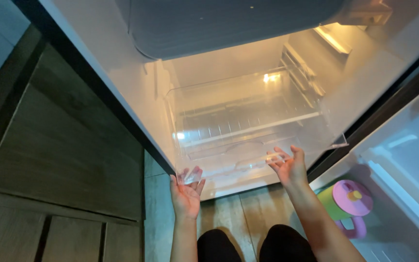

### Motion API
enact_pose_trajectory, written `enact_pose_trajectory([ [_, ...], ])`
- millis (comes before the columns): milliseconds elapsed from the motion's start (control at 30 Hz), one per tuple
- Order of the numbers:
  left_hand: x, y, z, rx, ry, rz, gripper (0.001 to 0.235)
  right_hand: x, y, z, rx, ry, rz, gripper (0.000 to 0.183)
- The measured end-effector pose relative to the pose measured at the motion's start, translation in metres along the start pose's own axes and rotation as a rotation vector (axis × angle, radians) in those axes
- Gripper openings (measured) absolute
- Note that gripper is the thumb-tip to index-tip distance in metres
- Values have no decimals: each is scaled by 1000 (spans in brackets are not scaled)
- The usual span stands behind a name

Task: Cleaning the interior and exterior of a mini-fridge and wiping down kitchenware and counters.

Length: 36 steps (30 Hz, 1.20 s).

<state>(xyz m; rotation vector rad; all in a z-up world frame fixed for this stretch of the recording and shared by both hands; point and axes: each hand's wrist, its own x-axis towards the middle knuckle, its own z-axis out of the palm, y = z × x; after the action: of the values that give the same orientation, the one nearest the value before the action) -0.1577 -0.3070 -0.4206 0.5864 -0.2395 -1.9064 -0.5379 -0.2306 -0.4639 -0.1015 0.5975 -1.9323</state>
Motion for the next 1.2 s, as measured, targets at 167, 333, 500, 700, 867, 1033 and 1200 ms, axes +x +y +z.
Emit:
enact_pose_trajectory([
  [167, 35, -14, -17, -26, -48, 95, 46, -32, -15, 100, -302, 206, -116, 73],
  [333, 44, -13, 7, -107, -3, 41, 59, -20, -20, 112, -345, 230, -110, 81],
  [500, 56, -9, 33, -94, 19, 27, 65, 5, -37, 129, -384, 214, -87, 94],
  [700, 79, 11, 74, -110, 25, 21, 76, 38, -45, 158, -428, 193, -96, 98],
  [867, 125, 11, 72, -20, -89, 105, 86, 72, -45, 174, -451, 96, -137, 91],
  [1033, 155, 6, 82, -101, -86, 99, 99, 95, -40, 186, -471, 156, -143, 99],
  [1200, 179, 7, 89, -92, -66, 125, 102, 111, -40, 184, -497, 215, -177, 113],
])
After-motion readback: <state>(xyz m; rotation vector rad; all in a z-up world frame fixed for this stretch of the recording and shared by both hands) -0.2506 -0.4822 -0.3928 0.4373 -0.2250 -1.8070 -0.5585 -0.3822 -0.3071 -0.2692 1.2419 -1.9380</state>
